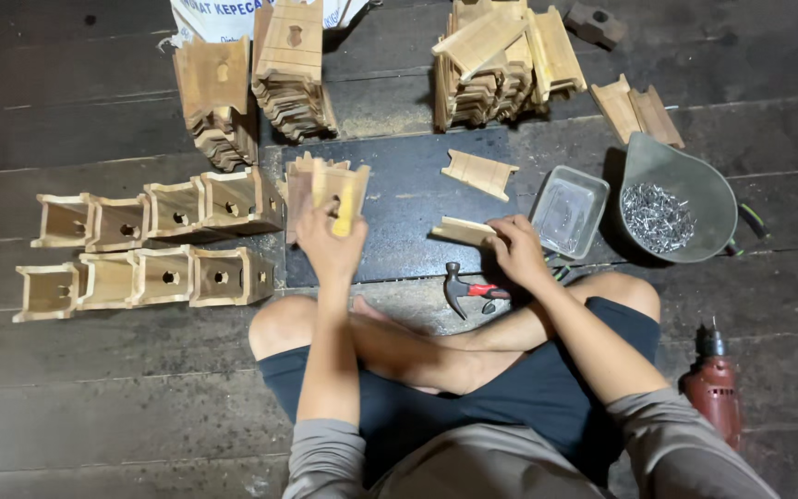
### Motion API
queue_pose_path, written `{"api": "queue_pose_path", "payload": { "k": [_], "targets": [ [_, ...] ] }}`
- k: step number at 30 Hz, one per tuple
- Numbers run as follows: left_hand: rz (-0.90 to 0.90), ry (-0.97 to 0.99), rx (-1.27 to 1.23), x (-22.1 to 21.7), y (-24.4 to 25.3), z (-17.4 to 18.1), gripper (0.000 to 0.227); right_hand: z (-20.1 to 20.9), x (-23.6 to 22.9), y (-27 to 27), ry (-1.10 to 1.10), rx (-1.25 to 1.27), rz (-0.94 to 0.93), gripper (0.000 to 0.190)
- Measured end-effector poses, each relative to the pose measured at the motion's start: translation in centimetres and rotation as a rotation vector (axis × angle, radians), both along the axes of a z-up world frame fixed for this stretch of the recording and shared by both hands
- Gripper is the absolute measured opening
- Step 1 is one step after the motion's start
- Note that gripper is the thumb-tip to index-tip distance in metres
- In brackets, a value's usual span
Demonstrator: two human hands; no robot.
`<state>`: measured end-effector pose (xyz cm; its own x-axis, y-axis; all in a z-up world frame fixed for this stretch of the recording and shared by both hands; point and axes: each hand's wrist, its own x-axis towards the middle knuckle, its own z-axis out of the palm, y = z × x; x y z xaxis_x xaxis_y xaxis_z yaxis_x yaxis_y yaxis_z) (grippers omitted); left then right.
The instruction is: The person assembles small wooden structures by hammering small nails into wooden panels. They handle wooden pieces and reach into a tray for nails.
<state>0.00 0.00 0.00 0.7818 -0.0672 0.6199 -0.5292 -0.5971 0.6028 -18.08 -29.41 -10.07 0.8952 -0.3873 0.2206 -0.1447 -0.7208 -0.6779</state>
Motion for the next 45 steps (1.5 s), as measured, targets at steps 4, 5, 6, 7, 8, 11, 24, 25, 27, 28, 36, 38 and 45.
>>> {"api": "queue_pose_path", "payload": {
  "k": [4, 5, 6, 7, 8, 11, 24, 25, 27, 28, 36, 38, 45],
  "targets": [
    [-0.092, 0.010, -0.094, -3.1, -1.6, -1.0, 0.041, 1.2, -0.6, 0.7, -0.146, -0.121, 0.044, 0.022],
    [-0.142, 0.002, -0.094, -3.6, -1.9, -1.3, 0.041, 0.5, -0.5, 0.5, -0.080, -0.192, 0.081, 0.022],
    [-0.193, -0.005, -0.095, -4.2, -2.3, -1.7, 0.040, -0.3, -0.3, 0.2, -0.015, -0.262, 0.117, 0.023],
    [-0.198, 0.000, -0.087, -4.8, -2.8, -1.2, 0.040, -0.8, -0.3, 0.0, -0.010, -0.254, 0.112, 0.023],
    [-0.239, 0.027, -0.085, -5.5, -3.3, -0.8, 0.040, -1.3, -0.3, -0.1, 0.007, -0.244, 0.132, 0.021],
    [-0.296, 0.075, -0.018, -6.2, -5.1, -2.0, 0.041, -1.1, -0.3, -0.1, 0.023, -0.188, 0.139, 0.023],
    [-0.584, 0.375, 0.452, -8.1, -12.0, -8.7, 0.042, 2.4, -1.6, 0.1, -0.006, 0.360, -0.109, 0.056],
    [-0.589, 0.375, 0.454, -7.8, -12.0, -9.5, 0.042, 1.5, -1.7, -0.1, -0.006, 0.361, -0.114, 0.056],
    [-0.622, 0.340, 0.382, -7.4, -11.9, -11.2, 0.045, -0.3, -1.8, -0.4, -0.096, 0.380, -0.132, 0.046],
    [-0.622, 0.344, 0.385, -7.5, -11.8, -10.8, 0.045, -0.7, -1.8, -0.6, -0.093, 0.384, -0.133, 0.046],
    [-0.743, 0.309, 0.335, -6.8, -11.2, -8.0, 0.049, -0.7, -1.9, -0.9, -0.114, 0.386, -0.134, 0.031],
    [-0.739, 0.315, 0.328, -6.9, -11.4, -8.0, 0.048, -0.7, -2.1, -0.8, -0.115, 0.372, -0.131, 0.030],
    [-0.693, 0.266, 0.345, -6.9, -12.2, -10.0, 0.045, -1.1, -2.2, -0.7, -0.165, 0.336, -0.114, 0.021]
  ]
}}
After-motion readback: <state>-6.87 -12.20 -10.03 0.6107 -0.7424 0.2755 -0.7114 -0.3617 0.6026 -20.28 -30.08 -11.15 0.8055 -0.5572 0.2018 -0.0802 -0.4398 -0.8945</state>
